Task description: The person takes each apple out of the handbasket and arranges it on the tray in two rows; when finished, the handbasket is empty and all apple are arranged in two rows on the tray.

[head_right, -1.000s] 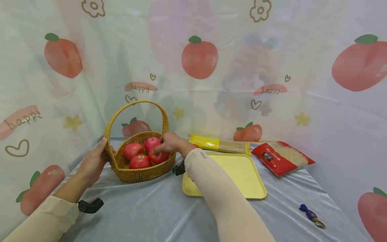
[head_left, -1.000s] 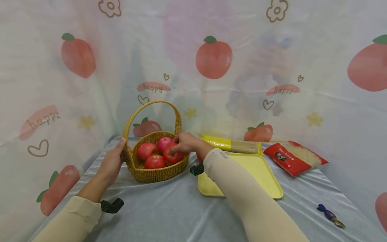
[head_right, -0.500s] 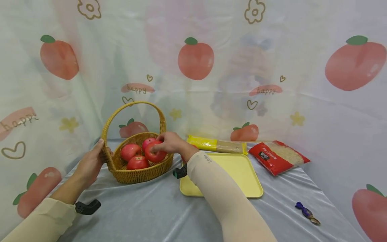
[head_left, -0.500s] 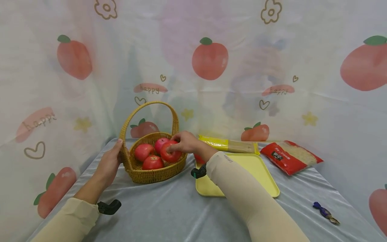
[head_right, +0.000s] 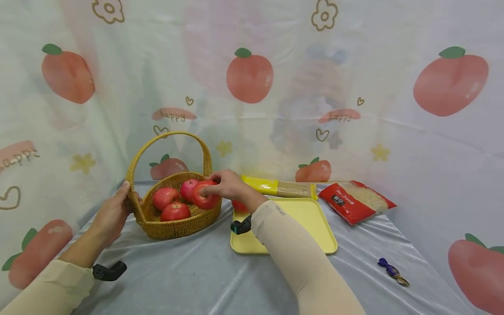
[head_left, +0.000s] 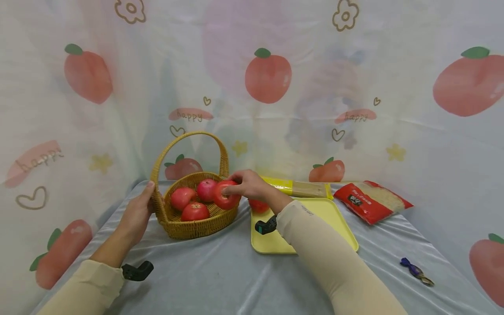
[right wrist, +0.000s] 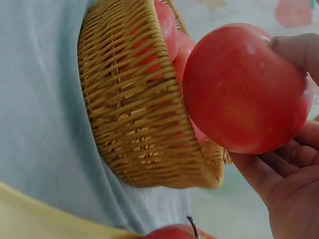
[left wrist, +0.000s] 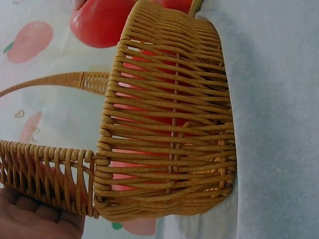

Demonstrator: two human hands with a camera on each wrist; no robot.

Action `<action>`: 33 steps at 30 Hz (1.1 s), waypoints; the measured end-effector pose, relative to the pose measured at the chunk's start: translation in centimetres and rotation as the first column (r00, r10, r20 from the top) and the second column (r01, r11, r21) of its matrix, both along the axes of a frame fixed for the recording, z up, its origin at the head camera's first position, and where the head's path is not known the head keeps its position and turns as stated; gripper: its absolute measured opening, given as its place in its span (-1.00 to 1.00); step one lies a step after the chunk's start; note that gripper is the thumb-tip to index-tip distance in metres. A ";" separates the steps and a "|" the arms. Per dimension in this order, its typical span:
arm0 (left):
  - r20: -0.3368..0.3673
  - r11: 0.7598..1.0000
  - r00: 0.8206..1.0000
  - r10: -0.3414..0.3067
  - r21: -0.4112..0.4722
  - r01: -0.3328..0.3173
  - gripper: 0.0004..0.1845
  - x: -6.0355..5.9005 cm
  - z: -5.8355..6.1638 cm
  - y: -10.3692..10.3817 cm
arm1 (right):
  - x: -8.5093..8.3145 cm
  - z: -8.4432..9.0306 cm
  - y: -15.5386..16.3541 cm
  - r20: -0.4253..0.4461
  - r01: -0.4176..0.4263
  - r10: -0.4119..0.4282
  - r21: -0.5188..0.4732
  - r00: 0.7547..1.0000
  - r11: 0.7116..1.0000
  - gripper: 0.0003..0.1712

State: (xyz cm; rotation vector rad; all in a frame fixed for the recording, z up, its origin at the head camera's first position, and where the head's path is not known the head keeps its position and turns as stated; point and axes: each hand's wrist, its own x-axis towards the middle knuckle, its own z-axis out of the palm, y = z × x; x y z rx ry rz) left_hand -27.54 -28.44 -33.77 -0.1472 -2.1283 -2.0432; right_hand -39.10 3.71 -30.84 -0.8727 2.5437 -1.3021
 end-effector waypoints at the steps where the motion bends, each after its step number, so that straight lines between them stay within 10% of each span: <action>1: 0.000 1.000 1.000 -0.001 -0.001 0.001 -0.47 0.0 0.0 0.0 | 0.1 0.0 0.3 0.000 0.001 -0.001 -0.002 1.000 1.000 -0.58; 33: 0.008 1.000 1.000 -0.007 -0.030 0.008 -0.49 0.3 -0.1 -0.2 | 0.9 -0.8 9.7 0.105 0.144 -0.130 -0.142 0.986 0.979 -0.47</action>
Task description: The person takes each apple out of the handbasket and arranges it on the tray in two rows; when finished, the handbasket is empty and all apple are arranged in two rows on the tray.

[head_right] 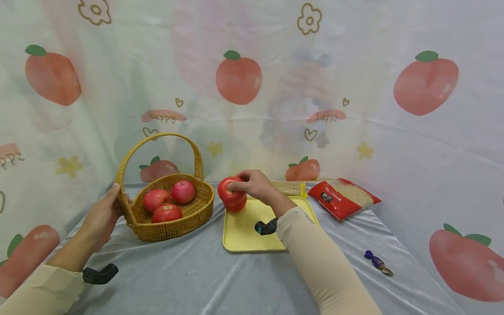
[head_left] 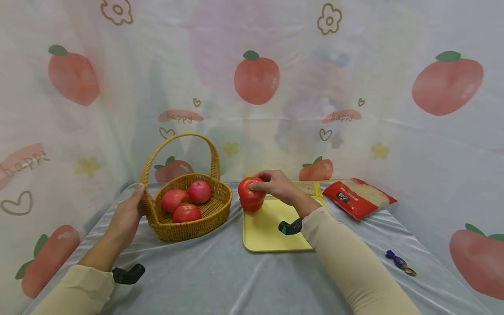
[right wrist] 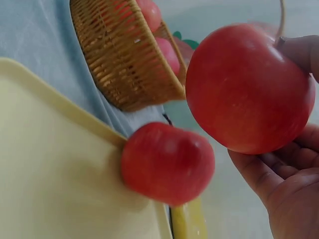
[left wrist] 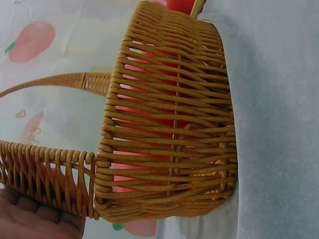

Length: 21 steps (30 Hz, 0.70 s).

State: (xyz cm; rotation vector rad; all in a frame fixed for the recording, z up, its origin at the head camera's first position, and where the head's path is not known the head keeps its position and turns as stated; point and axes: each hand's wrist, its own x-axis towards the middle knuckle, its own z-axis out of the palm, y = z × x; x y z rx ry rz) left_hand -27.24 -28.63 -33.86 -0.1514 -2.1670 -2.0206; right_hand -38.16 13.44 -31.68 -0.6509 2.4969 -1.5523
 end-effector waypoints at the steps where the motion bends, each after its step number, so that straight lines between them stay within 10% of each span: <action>1: 0.001 1.000 1.000 -0.002 0.003 0.002 -0.49 0.0 0.0 0.0 | -0.1 -0.1 0.3 0.008 0.006 -0.006 -0.009 1.000 1.000 -0.47; 21: 0.011 1.000 1.000 0.002 0.007 -0.002 -0.48 -0.2 -0.1 -0.1 | -2.7 -4.3 6.6 0.125 0.219 -0.210 -0.061 0.970 0.974 -0.48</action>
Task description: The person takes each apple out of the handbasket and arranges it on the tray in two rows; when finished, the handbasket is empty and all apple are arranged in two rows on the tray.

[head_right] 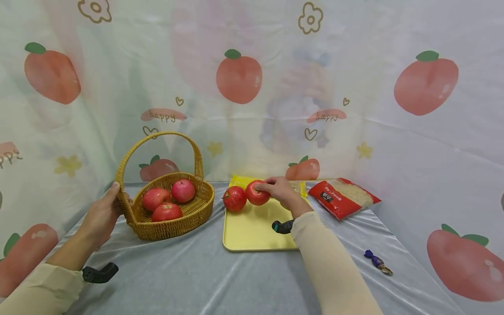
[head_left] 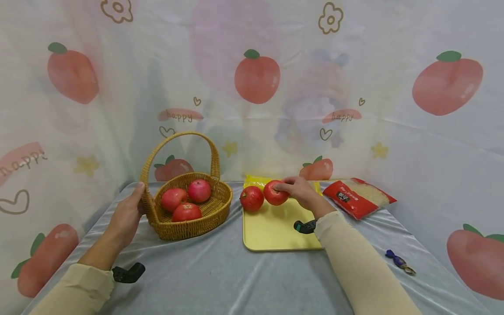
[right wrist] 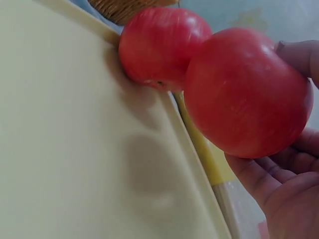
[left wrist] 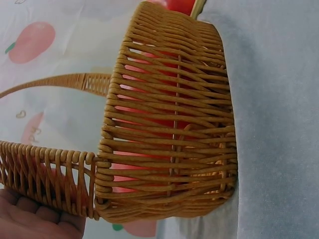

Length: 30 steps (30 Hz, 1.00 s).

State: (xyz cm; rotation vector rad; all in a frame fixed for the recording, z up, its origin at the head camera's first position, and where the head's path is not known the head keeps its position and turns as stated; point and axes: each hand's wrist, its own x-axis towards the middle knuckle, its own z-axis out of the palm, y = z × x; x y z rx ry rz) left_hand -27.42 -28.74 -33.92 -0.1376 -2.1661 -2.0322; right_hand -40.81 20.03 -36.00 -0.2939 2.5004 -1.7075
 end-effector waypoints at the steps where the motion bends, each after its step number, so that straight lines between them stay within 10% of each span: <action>1: -0.002 1.000 1.000 -0.001 0.007 0.001 -0.48 0.0 0.0 0.0 | -0.1 -0.2 0.1 0.006 0.009 -0.009 0.003 1.000 1.000 -0.48; 21: 0.009 1.000 1.000 0.027 0.012 -0.027 -0.47 0.0 0.3 0.5 | -1.3 -2.8 -0.4 0.079 0.105 -0.113 0.096 0.990 0.990 -0.49; 30: 0.012 1.000 1.000 0.025 0.009 -0.025 -0.46 0.0 0.2 0.3 | -1.0 -1.9 -0.4 -0.026 0.106 -0.102 0.235 0.994 0.966 -0.50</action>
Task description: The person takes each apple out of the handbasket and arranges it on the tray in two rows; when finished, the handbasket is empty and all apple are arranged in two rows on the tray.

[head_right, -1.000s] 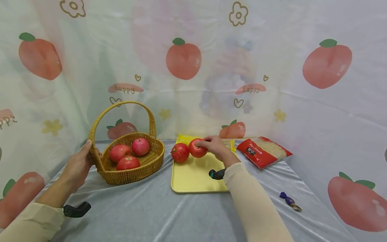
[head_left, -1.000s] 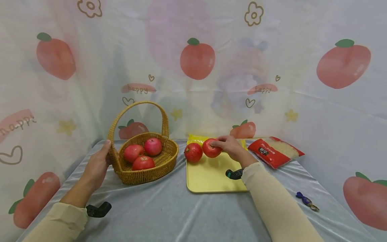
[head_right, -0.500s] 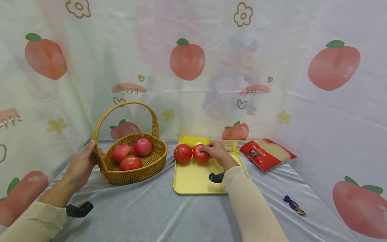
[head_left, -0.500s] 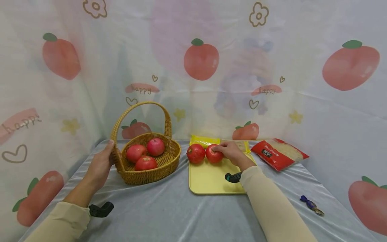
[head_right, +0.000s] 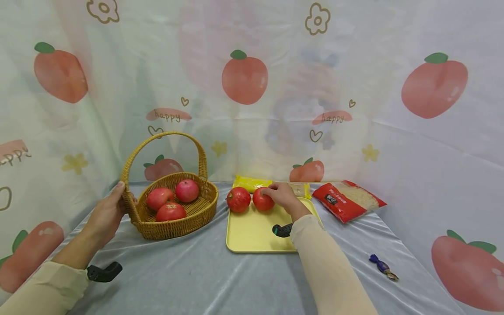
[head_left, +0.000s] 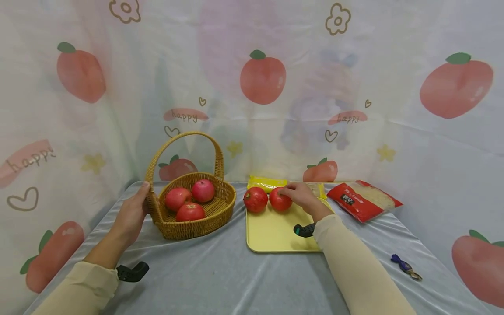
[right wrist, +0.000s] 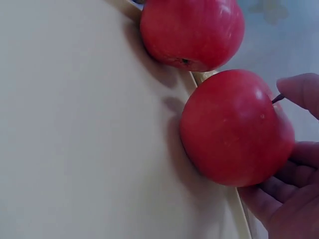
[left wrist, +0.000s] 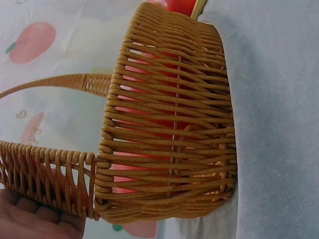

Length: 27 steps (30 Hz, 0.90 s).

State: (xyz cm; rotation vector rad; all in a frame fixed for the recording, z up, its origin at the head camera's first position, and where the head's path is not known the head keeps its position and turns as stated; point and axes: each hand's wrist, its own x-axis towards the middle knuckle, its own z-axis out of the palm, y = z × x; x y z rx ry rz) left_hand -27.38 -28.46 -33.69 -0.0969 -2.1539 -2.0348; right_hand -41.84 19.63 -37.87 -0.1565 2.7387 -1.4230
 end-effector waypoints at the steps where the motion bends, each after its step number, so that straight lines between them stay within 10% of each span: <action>1: 0.000 1.000 1.000 0.001 0.001 -0.001 -0.46 0.0 0.0 0.0 | 0.1 0.2 0.0 -0.007 0.001 -0.001 0.017 1.000 1.000 -0.48; 27: 0.040 0.999 0.999 0.003 -0.032 -0.002 -0.37 0.1 0.0 0.0 | 1.7 3.8 -2.0 -0.127 -0.132 0.124 -0.059 0.984 0.989 -0.15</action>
